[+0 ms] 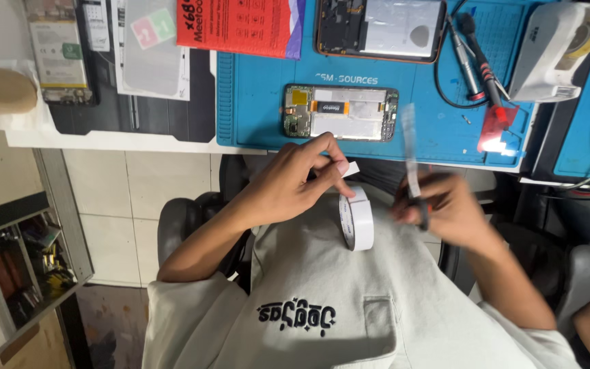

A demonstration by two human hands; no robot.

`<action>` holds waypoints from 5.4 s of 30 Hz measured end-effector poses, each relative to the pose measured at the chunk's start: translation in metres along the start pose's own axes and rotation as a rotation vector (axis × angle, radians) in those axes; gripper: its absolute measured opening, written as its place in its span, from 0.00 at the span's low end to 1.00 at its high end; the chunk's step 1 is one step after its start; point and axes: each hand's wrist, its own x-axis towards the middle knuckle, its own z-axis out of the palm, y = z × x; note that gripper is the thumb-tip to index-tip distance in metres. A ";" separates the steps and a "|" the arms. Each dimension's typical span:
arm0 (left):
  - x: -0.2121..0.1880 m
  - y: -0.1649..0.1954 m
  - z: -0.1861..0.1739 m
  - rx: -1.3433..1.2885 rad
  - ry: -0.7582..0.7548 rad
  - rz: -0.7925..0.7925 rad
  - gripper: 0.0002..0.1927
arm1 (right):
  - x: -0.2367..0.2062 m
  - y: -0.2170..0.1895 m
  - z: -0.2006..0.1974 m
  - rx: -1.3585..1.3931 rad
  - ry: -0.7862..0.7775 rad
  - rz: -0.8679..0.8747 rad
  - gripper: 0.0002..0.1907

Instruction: The person cuts a strip of double-sided tape with scissors, then uses a metal pry tool to lift and remove the old battery from an opened smartphone. They peel the backing from a new replacement battery, position it in the phone body, and press it into place.

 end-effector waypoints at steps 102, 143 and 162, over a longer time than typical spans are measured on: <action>0.128 -0.036 -0.035 0.609 -0.020 0.371 0.07 | 0.000 0.031 0.033 0.268 0.205 -0.057 0.04; 0.138 -0.044 -0.012 1.021 0.061 0.192 0.26 | -0.003 0.029 0.036 0.302 0.194 -0.076 0.04; 0.133 -0.056 -0.044 0.772 0.030 0.317 0.16 | -0.004 0.033 0.035 0.301 0.218 -0.102 0.04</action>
